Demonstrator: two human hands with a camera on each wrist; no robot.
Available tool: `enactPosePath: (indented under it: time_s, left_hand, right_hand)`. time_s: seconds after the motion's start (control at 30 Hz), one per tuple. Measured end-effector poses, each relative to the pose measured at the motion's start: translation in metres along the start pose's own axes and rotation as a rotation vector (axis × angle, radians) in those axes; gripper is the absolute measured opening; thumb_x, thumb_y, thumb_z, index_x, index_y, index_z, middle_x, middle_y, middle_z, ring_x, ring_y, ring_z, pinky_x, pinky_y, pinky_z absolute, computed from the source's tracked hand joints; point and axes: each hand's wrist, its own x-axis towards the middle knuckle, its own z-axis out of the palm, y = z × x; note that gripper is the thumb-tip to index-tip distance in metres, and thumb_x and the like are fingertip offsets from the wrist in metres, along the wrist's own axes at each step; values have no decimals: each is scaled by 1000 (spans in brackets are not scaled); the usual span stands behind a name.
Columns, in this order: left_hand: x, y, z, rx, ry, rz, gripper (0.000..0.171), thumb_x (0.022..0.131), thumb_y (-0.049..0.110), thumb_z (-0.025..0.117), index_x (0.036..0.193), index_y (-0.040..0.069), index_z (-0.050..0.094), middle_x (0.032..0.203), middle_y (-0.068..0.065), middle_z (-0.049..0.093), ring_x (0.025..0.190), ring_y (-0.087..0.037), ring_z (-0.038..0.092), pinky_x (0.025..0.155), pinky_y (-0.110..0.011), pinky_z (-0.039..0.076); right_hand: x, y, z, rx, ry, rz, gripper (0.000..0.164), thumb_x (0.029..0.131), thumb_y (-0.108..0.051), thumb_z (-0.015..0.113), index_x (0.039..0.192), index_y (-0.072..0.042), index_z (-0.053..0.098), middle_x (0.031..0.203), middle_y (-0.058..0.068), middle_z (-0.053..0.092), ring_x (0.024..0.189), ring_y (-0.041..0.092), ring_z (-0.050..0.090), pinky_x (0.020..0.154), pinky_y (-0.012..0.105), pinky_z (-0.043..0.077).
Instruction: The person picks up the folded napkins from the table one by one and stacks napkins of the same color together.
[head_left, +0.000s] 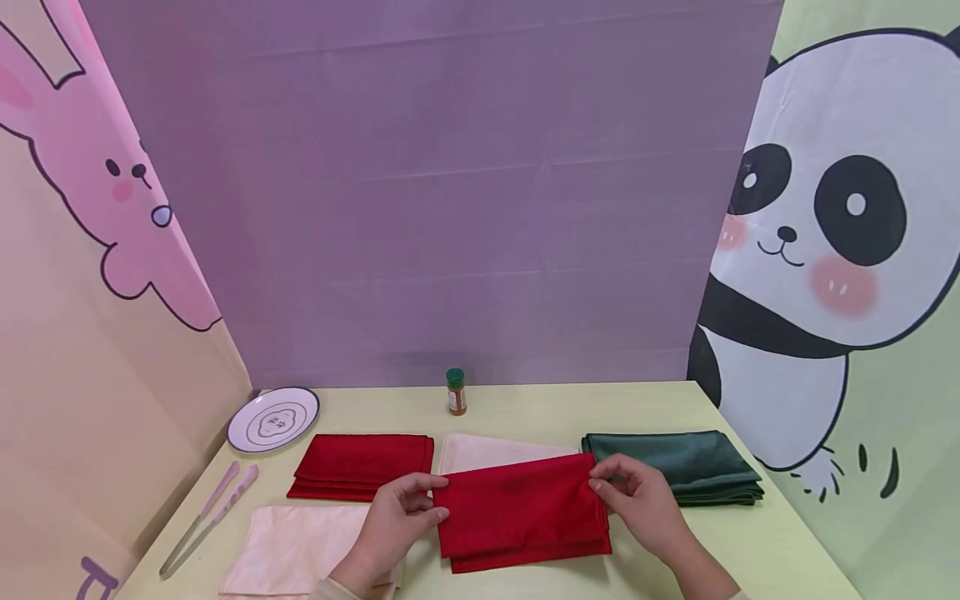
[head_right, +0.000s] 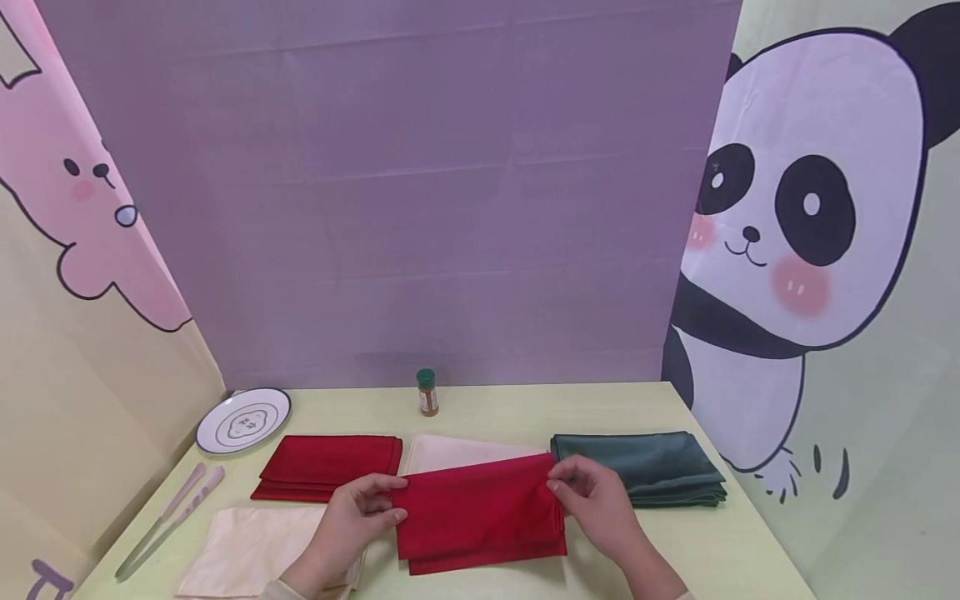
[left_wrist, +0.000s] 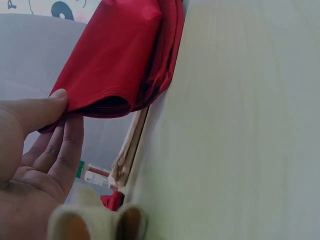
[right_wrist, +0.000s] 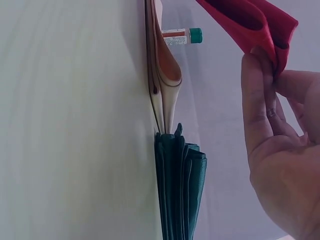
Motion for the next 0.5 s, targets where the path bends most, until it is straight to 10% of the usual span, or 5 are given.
enactPosePath:
  time_s: [0.5]
  left_hand:
    - [0,15,-5,-88,62,-9,38,86,1,85,122,5,75,113,-14,73,87,-21,69,78,-26,61]
  right_hand:
    - [4,-8,0,16,10,28,31,93,-5,78,123,-6,71,113,16,71,82,28,72,74,33,64]
